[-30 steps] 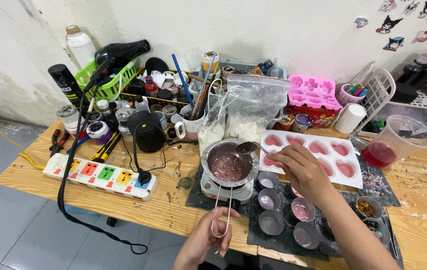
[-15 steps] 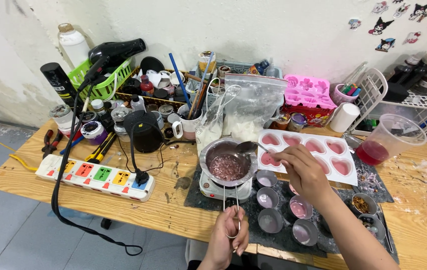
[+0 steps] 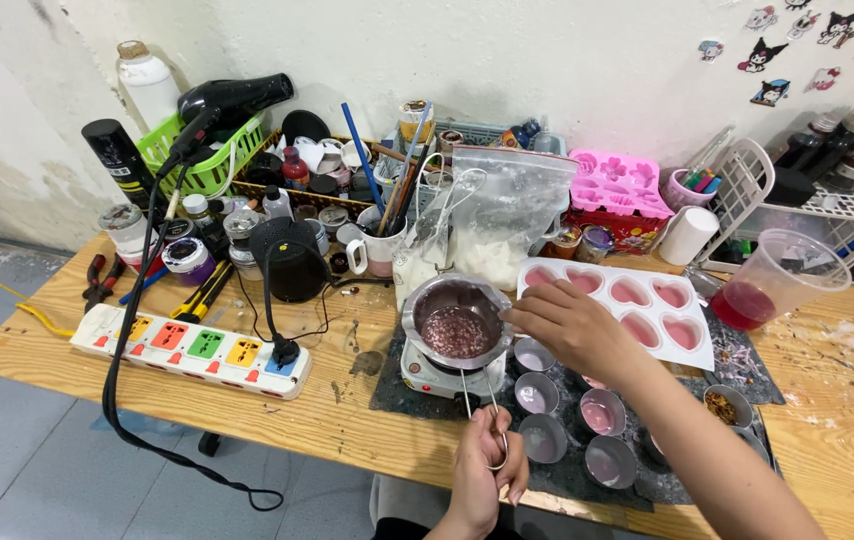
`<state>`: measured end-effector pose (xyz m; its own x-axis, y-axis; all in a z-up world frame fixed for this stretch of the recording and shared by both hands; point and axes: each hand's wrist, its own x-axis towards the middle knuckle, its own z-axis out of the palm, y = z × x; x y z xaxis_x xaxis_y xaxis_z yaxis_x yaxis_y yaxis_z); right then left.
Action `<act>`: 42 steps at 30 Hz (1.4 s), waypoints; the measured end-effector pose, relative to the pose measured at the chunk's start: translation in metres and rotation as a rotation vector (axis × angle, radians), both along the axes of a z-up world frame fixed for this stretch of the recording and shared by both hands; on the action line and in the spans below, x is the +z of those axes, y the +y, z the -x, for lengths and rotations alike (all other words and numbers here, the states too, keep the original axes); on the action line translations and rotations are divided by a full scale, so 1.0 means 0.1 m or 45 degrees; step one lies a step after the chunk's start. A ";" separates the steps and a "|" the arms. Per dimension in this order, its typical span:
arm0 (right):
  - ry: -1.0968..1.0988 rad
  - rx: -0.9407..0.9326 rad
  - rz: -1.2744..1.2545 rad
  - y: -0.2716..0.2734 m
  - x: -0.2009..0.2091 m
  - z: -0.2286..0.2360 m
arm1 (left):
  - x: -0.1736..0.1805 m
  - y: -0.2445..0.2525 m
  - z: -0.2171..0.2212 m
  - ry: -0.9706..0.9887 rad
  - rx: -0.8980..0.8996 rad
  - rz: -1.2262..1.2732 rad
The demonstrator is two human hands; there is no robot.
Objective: Mixing a red liquid pigment into white wax powder in a small metal pot on a scale, stirring the mixture, and pouring it into small heart-shaped molds.
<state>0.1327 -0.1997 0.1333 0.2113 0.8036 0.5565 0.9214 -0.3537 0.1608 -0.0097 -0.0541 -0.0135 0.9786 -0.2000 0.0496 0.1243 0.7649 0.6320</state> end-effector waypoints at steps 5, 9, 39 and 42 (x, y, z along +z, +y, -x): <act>0.300 -0.054 0.046 0.03 0.06 0.05 | 0.04 -0.05 0.01 0.042 0.021 0.001; 0.371 0.034 -0.065 0.06 0.04 -0.15 | 0.01 -0.02 -0.03 0.039 -0.063 -0.040; 0.190 0.098 0.083 0.13 0.14 -0.16 | 0.12 -0.36 -0.25 0.133 0.015 0.260; 0.041 0.258 0.284 0.27 0.29 -0.30 | 0.06 -0.40 -0.28 0.140 0.030 0.269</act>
